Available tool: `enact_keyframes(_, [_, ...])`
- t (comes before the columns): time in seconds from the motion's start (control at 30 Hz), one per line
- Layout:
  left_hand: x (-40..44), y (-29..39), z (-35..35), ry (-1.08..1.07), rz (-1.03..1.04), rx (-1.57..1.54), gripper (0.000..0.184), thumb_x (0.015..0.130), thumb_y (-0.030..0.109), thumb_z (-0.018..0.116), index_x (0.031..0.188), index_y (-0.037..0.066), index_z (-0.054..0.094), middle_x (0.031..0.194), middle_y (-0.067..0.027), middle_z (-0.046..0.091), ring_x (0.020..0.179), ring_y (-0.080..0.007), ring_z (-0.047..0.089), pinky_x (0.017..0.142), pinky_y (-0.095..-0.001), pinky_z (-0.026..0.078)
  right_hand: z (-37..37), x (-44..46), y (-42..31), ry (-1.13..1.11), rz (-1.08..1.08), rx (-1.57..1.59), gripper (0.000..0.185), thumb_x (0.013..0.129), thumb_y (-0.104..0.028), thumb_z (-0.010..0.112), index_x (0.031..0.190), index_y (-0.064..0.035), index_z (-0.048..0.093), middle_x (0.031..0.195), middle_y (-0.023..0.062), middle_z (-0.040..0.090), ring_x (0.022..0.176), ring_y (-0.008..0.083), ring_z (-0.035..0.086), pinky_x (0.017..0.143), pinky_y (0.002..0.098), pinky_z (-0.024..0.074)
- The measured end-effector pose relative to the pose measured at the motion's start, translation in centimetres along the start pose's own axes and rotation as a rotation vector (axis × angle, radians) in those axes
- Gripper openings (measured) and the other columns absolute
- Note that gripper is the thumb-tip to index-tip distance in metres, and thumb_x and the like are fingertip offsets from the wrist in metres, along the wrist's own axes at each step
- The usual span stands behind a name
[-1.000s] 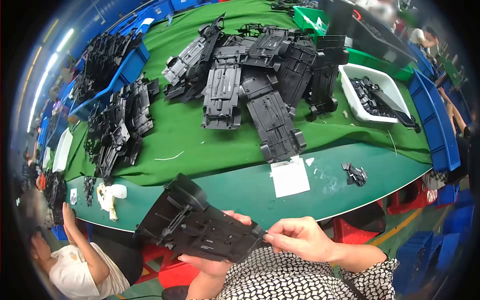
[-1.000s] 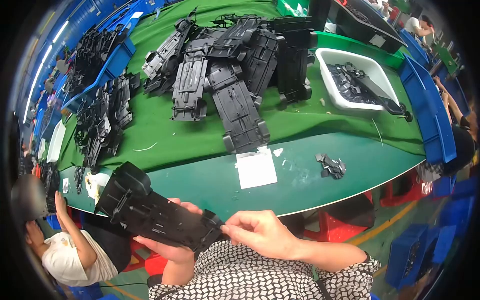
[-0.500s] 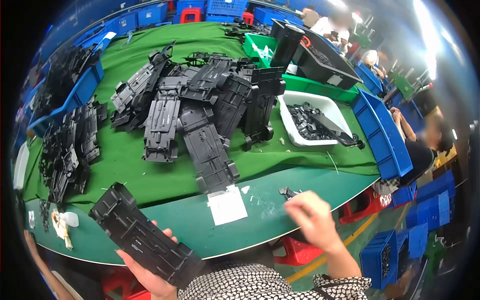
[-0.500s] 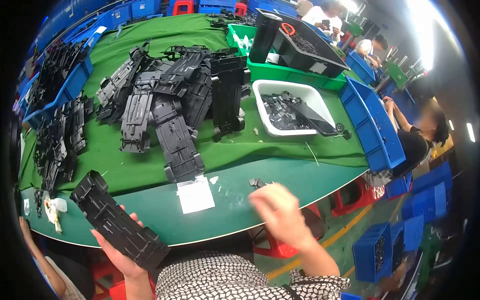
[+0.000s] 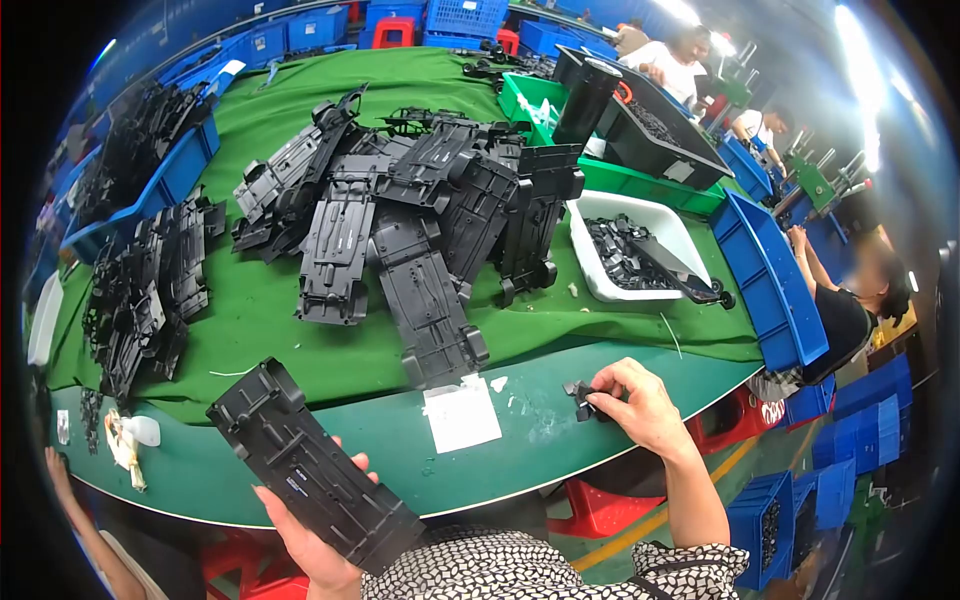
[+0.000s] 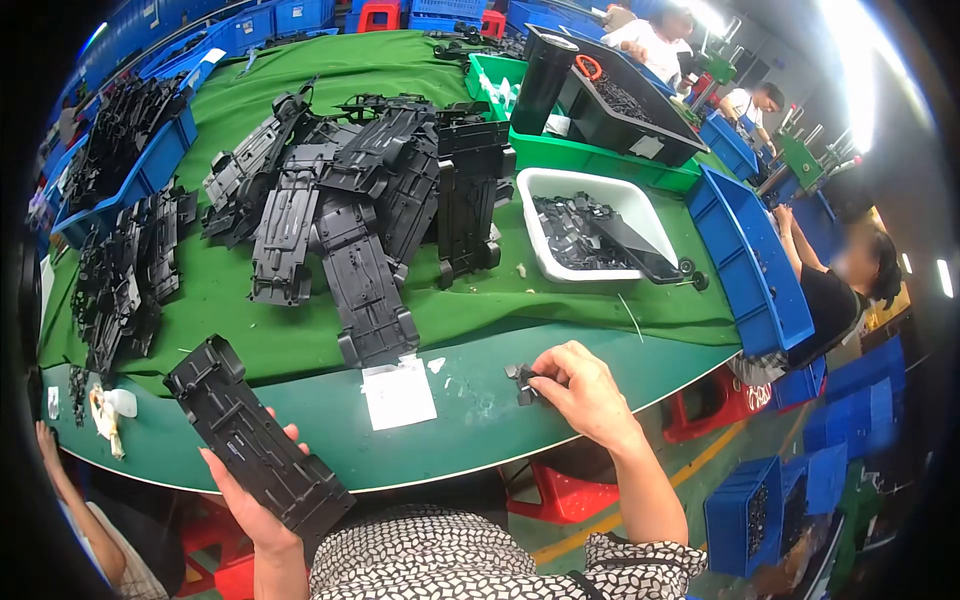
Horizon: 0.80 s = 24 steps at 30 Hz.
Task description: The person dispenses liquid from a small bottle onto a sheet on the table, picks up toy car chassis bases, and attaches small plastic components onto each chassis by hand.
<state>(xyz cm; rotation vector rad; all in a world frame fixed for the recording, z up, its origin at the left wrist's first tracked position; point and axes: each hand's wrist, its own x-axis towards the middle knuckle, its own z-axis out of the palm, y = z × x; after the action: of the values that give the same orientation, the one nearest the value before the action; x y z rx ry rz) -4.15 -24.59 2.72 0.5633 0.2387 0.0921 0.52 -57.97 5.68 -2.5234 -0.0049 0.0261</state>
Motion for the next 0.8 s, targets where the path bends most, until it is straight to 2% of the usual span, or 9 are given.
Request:
enact_keyframes(0.03, [0.0, 0.0, -0.1, 0.002, -0.005, 0.004, 0.066, 0.095, 0.059, 0.028, 0.131, 0.006, 0.044, 0.120, -0.0105, 0.056, 0.096, -0.0249, 0.062, 0.079, -0.0386, 0.055, -0.1, 0.0, -0.1, -0.014, 0.026, -0.001, 0.011, 0.081, -0.006, 0.068, 0.090, -0.0004, 0.064, 0.081, 0.0052, 0.060, 0.067, 0.0122, 0.054, 0.060, 0.0259, 0.0451])
enact_keyframes(0.13, [0.0, 0.0, -0.3, 0.004, -0.016, 0.009, 0.066, 0.095, 0.059, 0.028, 0.131, 0.006, 0.044, 0.120, -0.0109, 0.056, 0.096, -0.0250, 0.062, 0.080, -0.0388, 0.055, 0.4, -0.2, 1.0, -0.040, 0.163, 0.444, 0.011, 0.084, -0.009, 0.067, 0.090, -0.0005, 0.064, 0.076, 0.0048, 0.065, 0.061, 0.0092, 0.058, 0.056, 0.0241, 0.0466])
enact_keyframes(0.23, [0.1, 0.1, -0.4, -0.009, -0.023, -0.011, 0.067, 0.095, 0.060, 0.028, 0.132, 0.006, 0.043, 0.120, -0.0116, 0.056, 0.097, -0.0259, 0.061, 0.080, -0.0400, 0.055, 0.5, -0.8, -0.4, -0.074, 0.253, 0.858, 0.011, 0.086, -0.008, 0.065, 0.091, 0.0011, 0.063, 0.073, 0.0066, 0.067, 0.060, 0.0099, 0.061, 0.055, 0.0218, 0.0477])
enact_keyframes(0.27, [0.1, 0.0, -0.3, -0.012, -0.025, -0.026, 0.067, 0.095, 0.060, 0.028, 0.132, 0.006, 0.043, 0.120, -0.0117, 0.056, 0.098, -0.0263, 0.061, 0.080, -0.0404, 0.055, 0.7, -0.9, -0.4, -0.122, 0.214, 0.908, 0.011, 0.087, -0.006, 0.064, 0.093, 0.0029, 0.062, 0.078, 0.0118, 0.068, 0.065, 0.0157, 0.066, 0.057, 0.0228, 0.0505])
enact_keyframes(0.37, [0.1, 0.1, -0.3, -0.016, -0.028, -0.043, 0.067, 0.095, 0.060, 0.028, 0.132, 0.006, 0.042, 0.120, -0.0122, 0.055, 0.099, -0.0276, 0.061, 0.080, -0.0415, 0.055, 1.8, -1.1, -1.8, -0.129, 0.189, 1.022, 0.005, 0.086, -0.001, 0.061, 0.089, 0.0032, 0.062, 0.081, 0.0172, 0.068, 0.068, 0.0227, 0.069, 0.055, 0.0251, 0.0533])
enact_keyframes(0.4, [0.1, 0.1, -0.3, -0.015, -0.028, -0.045, 0.067, 0.095, 0.060, 0.028, 0.132, 0.006, 0.042, 0.120, -0.0124, 0.055, 0.099, -0.0280, 0.060, 0.080, -0.0418, 0.054, 1.9, -1.2, -2.0, -0.159, 0.176, 1.016, 0.007, 0.087, -0.001, 0.060, 0.090, 0.0043, 0.061, 0.084, 0.0196, 0.068, 0.074, 0.0268, 0.070, 0.057, 0.0273, 0.0546])
enact_keyframes(0.5, [0.0, 0.3, -0.4, 0.006, -0.034, -0.066, 0.069, 0.094, 0.061, 0.029, 0.132, 0.005, 0.042, 0.119, -0.0126, 0.056, 0.098, -0.0282, 0.060, 0.080, -0.0418, 0.055, 2.5, -1.0, -2.5, -0.172, 0.148, 0.999, 0.008, 0.087, 0.000, 0.060, 0.093, 0.0052, 0.060, 0.085, 0.0198, 0.068, 0.077, 0.0267, 0.070, 0.060, 0.0277, 0.0549])
enact_keyframes(0.7, [0.2, 0.5, -1.8, -0.002, -0.084, -0.080, 0.072, 0.093, 0.063, 0.030, 0.132, 0.003, 0.042, 0.123, -0.0128, 0.053, 0.099, -0.0293, 0.060, 0.079, -0.0423, 0.055, 3.2, -0.7, -4.3, -0.178, 0.135, 0.863, 0.012, 0.087, -0.002, 0.062, 0.097, 0.0064, 0.060, 0.089, 0.0137, 0.069, 0.083, 0.0180, 0.068, 0.065, 0.0252, 0.0533])
enact_keyframes(0.8, [0.3, 0.6, -1.2, -0.016, -0.051, -0.097, 0.072, 0.093, 0.062, 0.029, 0.133, 0.004, 0.041, 0.125, -0.0131, 0.052, 0.102, -0.0300, 0.060, 0.081, -0.0429, 0.055, 3.9, -0.5, -5.0, -0.149, 0.107, 0.658, 0.013, 0.086, -0.002, 0.064, 0.096, 0.0047, 0.060, 0.086, 0.0129, 0.070, 0.081, 0.0173, 0.068, 0.066, 0.0251, 0.0522])
